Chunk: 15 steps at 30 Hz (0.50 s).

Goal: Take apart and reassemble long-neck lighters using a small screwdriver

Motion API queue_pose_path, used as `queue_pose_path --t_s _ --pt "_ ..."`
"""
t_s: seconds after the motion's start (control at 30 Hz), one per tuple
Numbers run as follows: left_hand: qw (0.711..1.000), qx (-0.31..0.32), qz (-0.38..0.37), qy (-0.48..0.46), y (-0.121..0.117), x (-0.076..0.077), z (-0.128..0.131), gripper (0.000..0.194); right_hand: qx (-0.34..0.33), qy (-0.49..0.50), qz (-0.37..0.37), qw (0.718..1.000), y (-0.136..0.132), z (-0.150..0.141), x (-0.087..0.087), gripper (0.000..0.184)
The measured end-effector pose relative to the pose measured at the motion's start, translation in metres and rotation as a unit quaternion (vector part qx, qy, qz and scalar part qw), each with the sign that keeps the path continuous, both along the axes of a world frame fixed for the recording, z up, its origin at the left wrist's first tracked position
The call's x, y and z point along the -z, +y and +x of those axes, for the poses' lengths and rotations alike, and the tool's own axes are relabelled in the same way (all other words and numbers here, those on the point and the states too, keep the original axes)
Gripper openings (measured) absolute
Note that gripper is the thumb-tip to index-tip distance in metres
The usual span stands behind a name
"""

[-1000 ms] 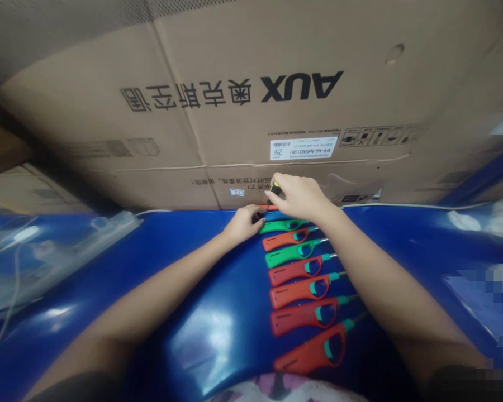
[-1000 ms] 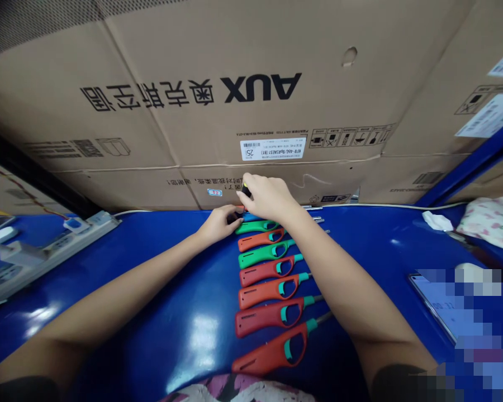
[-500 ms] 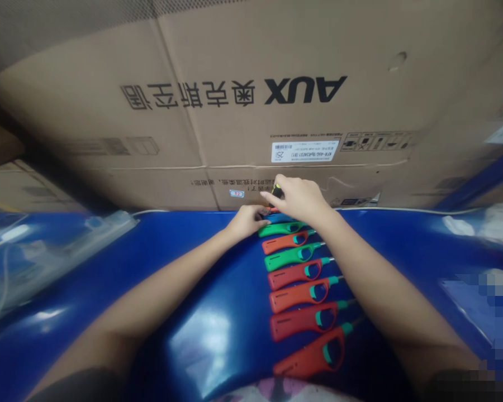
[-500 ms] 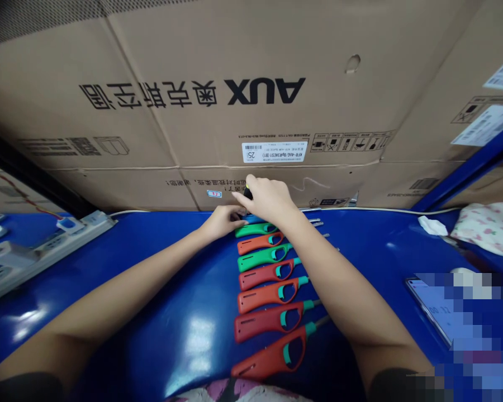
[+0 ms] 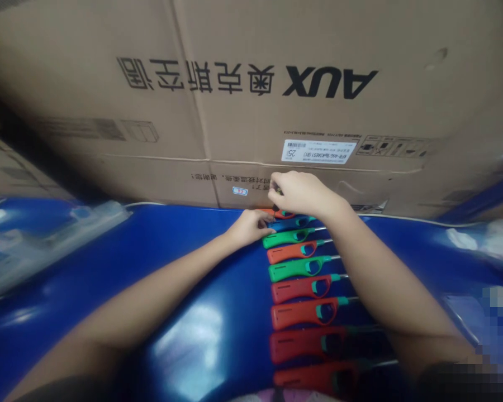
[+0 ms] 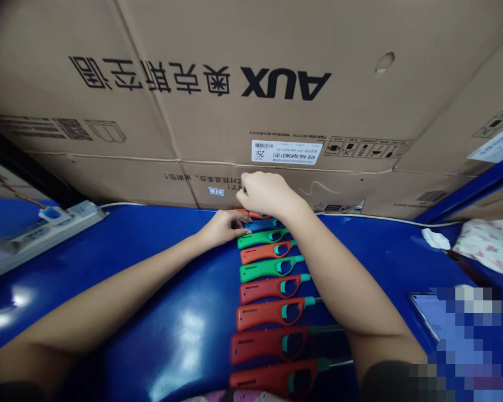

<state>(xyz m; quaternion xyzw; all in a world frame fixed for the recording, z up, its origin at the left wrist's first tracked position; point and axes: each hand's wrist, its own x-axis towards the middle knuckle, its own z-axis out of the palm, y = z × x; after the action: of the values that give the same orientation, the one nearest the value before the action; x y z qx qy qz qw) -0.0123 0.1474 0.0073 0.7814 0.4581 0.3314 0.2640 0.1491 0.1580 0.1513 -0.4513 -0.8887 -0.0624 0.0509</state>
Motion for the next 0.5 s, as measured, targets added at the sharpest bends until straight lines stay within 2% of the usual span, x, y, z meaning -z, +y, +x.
queue_pose_path --t_s 0.17,0.5 --pt "1.0 0.005 -0.003 -0.001 0.0005 0.0012 -0.0012 0.027 0.008 0.009 -0.012 1.0 -0.0023 0.0058 0.0014 0.036" --pt "1.0 0.009 0.004 0.007 -0.0009 0.0049 -0.0017 0.027 -0.026 0.042 -0.001 0.999 -0.0087 0.0017 0.0072 0.028"
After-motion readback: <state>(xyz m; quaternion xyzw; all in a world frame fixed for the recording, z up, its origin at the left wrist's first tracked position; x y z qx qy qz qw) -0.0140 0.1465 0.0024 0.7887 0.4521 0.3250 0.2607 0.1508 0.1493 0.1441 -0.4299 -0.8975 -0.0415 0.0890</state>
